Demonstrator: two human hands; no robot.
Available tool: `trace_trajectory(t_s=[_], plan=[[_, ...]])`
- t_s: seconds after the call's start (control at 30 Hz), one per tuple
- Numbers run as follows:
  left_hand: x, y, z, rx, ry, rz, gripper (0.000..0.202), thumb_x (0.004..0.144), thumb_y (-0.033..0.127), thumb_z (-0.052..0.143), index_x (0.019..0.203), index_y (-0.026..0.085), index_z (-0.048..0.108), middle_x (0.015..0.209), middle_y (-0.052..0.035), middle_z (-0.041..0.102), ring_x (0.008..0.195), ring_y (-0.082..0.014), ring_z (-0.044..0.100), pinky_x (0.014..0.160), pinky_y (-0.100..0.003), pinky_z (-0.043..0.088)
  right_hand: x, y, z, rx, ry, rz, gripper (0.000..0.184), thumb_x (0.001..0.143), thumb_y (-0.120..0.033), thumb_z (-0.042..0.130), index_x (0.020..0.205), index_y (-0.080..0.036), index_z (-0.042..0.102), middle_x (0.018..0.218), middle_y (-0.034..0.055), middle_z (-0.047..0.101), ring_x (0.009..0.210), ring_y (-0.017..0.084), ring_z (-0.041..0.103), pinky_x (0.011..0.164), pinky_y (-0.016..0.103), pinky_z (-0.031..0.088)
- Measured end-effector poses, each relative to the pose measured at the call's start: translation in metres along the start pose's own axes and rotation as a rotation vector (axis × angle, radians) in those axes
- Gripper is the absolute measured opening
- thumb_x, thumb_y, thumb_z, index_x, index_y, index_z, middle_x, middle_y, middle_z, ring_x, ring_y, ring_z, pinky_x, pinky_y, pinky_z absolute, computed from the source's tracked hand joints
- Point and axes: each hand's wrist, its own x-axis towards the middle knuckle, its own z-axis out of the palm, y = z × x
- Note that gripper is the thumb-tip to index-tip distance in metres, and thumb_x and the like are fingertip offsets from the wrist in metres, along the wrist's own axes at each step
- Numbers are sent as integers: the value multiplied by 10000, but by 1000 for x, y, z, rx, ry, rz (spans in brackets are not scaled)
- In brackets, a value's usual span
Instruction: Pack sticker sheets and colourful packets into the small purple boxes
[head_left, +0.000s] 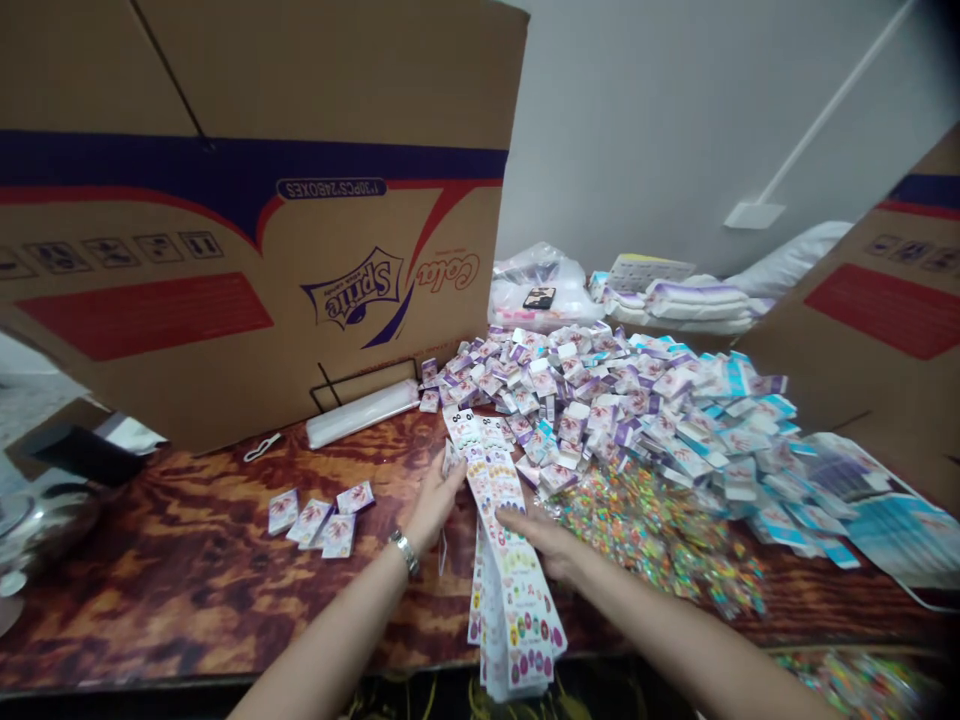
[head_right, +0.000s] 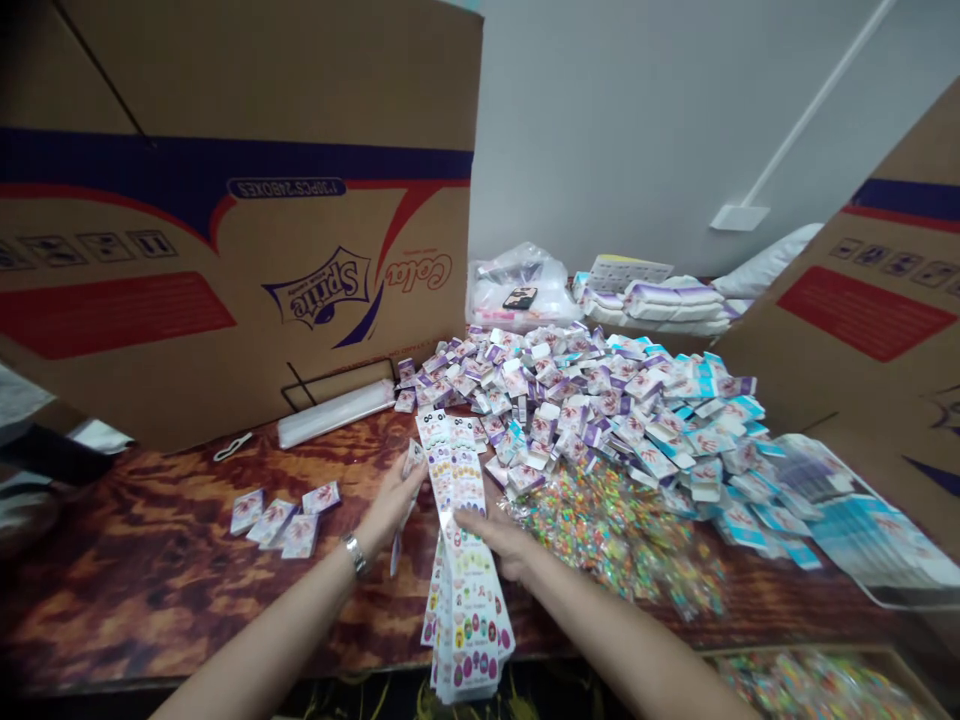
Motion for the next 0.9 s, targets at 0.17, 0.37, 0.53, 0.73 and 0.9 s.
trace_trajectory(t_s=[0.17, 0.37, 0.53, 0.73, 0.9], plan=[[29, 4, 9, 50, -79, 113, 410, 694, 355, 701, 1031, 136, 621, 1019, -90, 679, 957, -232, 599, 869, -318, 435, 5, -9, 8, -145, 22, -29, 822, 638, -405, 770, 1329, -276, 343, 1185, 68, 609, 1059, 256, 596, 880, 426, 489], [37, 8, 8, 65, -152, 97, 404, 671, 378, 721, 991, 151, 625, 967, -64, 684, 849, -187, 623, 755, -264, 465, 8, -10, 13, -149, 84, -31, 873, 624, -369, 774, 1350, -286, 296, 1121, 55, 634, 977, 251, 629, 825, 411, 511], [35, 7, 1, 51, -81, 5, 359, 671, 452, 696, 848, 159, 587, 635, 7, 613, 518, -106, 557, 459, -184, 383, 7, -9, 19, -26, 90, 10, 694, 591, -296, 771, 1215, -249, 471, 935, 38, 691, 841, 260, 662, 740, 417, 528], [13, 9, -27, 59, 92, -3, 346, 679, 466, 671, 811, 163, 570, 573, 23, 581, 473, -105, 526, 441, -189, 375, 16, -19, 22, -123, -99, 151, 589, 563, -228, 751, 1116, -243, 549, 914, 18, 699, 762, 212, 667, 682, 367, 537], [-53, 33, -61, 105, 143, 47, 313, 648, 375, 719, 867, 166, 640, 880, -53, 691, 879, -220, 614, 795, -289, 470, 21, -38, 29, -308, -342, 318, 580, 488, -171, 772, 1045, -197, 610, 831, 15, 710, 689, 183, 661, 616, 295, 534]])
